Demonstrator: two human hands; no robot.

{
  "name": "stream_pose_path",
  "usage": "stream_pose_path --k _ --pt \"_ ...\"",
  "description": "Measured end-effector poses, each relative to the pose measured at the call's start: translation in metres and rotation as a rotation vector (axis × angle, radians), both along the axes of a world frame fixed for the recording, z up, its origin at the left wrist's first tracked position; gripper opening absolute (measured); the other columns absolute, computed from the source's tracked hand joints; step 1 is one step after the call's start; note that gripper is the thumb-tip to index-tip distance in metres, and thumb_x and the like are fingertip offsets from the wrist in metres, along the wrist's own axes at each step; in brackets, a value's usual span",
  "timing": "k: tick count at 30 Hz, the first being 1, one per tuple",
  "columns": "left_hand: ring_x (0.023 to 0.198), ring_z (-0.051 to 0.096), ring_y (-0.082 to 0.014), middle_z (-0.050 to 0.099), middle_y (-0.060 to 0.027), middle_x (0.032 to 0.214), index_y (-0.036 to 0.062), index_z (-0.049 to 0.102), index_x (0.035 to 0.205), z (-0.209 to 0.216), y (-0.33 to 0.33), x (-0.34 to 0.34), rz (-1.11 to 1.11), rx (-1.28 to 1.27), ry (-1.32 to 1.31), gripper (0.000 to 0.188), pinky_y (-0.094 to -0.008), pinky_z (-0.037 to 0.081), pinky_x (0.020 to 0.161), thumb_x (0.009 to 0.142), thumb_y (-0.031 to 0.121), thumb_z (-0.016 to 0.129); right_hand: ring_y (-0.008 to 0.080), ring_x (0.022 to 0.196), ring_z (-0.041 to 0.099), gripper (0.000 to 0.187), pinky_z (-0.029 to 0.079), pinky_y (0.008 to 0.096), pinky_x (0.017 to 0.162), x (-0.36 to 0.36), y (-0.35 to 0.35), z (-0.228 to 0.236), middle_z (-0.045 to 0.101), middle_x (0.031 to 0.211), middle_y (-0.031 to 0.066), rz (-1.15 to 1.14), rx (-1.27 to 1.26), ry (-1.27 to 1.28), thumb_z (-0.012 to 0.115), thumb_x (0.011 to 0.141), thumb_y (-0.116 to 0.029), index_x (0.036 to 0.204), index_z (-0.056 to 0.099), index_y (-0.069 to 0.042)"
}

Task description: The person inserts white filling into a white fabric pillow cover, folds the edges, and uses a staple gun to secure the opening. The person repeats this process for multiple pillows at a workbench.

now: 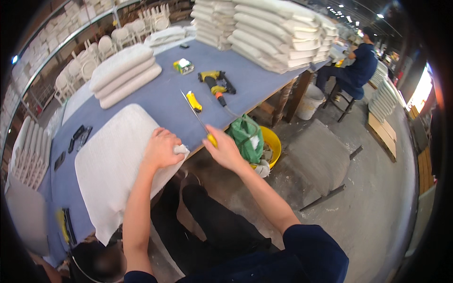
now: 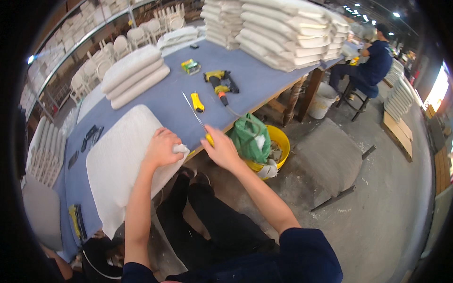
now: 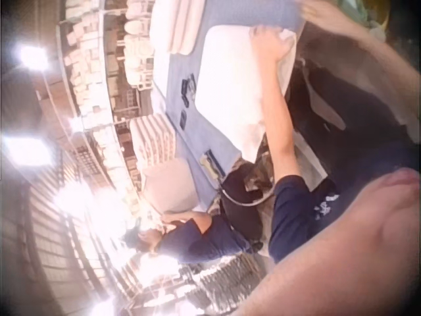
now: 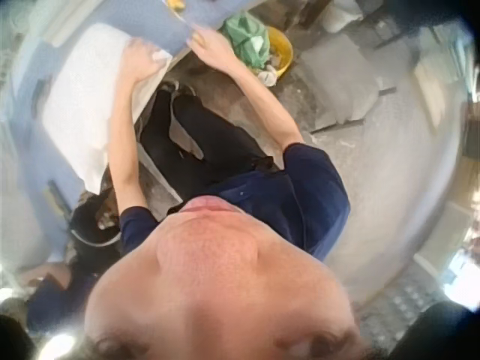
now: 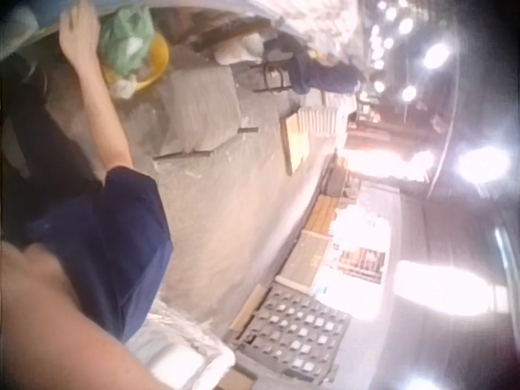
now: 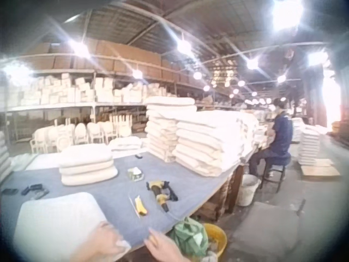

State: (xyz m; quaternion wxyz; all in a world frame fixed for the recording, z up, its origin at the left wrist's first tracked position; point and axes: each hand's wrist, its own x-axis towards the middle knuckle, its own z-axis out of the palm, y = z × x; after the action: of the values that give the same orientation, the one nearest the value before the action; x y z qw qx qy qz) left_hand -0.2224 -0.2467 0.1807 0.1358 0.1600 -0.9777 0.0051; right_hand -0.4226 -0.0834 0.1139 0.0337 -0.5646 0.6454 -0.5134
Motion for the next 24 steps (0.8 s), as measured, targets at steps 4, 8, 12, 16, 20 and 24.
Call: stream_pose_path --k 4,8,12,16,20,24 --pt "0.114 0.066 -0.0294 0.074 -0.0084 0.102 0.0085 0.078 0.096 -0.002 -0.001 0.005 -0.02 0.03 0.044 0.036 -0.05 0.04 0.119 0.066 0.028 0.076 0.0464 0.134 0.052 0.054 0.046 0.0525 0.111 0.011 -0.042 0.016 0.049 0.152 0.0231 -0.238 -0.213 0.142 0.073 0.096 -0.022 0.145 0.058 -0.005" --pt "0.121 0.064 -0.033 0.072 -0.0102 0.114 0.0104 0.076 0.111 0.002 0.019 0.017 0.05 0.021 0.131 0.044 -0.0524 0.042 0.117 0.068 0.018 0.077 0.0308 0.121 0.064 0.03 0.054 0.0407 0.099 0.064 0.001 -0.029 0.06 0.141 0.0184 -0.103 -0.294 -0.352 0.066 0.097 -0.001 0.127 0.069 -0.003" --pt "0.131 0.061 -0.0387 0.07 -0.0134 0.128 0.0117 0.076 0.123 -0.001 0.049 0.022 0.17 -0.152 0.159 0.049 -0.0538 0.041 0.118 0.074 0.014 0.076 0.0196 0.095 0.071 0.025 0.057 0.0296 0.081 0.101 0.043 -0.068 0.068 0.122 0.0137 0.056 -0.149 -0.636 0.062 0.096 0.009 0.118 0.071 0.0" --pt "0.144 0.054 -0.0403 0.067 -0.0157 0.143 0.0107 0.077 0.126 -0.006 0.037 0.024 0.156 -0.048 0.1 0.044 -0.0557 0.036 0.123 0.083 0.01 0.07 0.0168 0.083 0.071 0.03 0.055 0.0275 0.074 0.094 0.035 -0.076 0.072 0.104 0.0093 0.109 -0.071 -0.809 0.064 0.097 0.005 0.126 0.067 -0.001" --pt "0.149 0.05 -0.0401 0.066 -0.0156 0.147 0.0055 0.077 0.128 -0.006 0.038 0.036 0.188 0.029 0.11 0.038 -0.0564 0.032 0.126 0.095 0.009 0.059 0.0171 0.072 0.069 0.036 0.054 0.0299 0.067 0.079 -0.001 -0.041 0.07 0.086 0.0074 0.21 -0.043 -0.883 0.07 0.097 -0.003 0.132 0.065 -0.003" --pt "0.145 0.055 -0.0398 0.071 -0.0157 0.14 -0.0003 0.077 0.124 -0.007 0.029 0.032 0.18 0.189 0.255 0.039 -0.0572 0.031 0.126 0.108 0.017 0.046 0.0201 0.058 0.064 0.033 0.05 0.0347 0.059 0.068 -0.037 -0.033 0.065 0.072 0.0081 0.31 -0.015 -0.718 0.076 0.097 -0.017 0.126 0.066 -0.005"
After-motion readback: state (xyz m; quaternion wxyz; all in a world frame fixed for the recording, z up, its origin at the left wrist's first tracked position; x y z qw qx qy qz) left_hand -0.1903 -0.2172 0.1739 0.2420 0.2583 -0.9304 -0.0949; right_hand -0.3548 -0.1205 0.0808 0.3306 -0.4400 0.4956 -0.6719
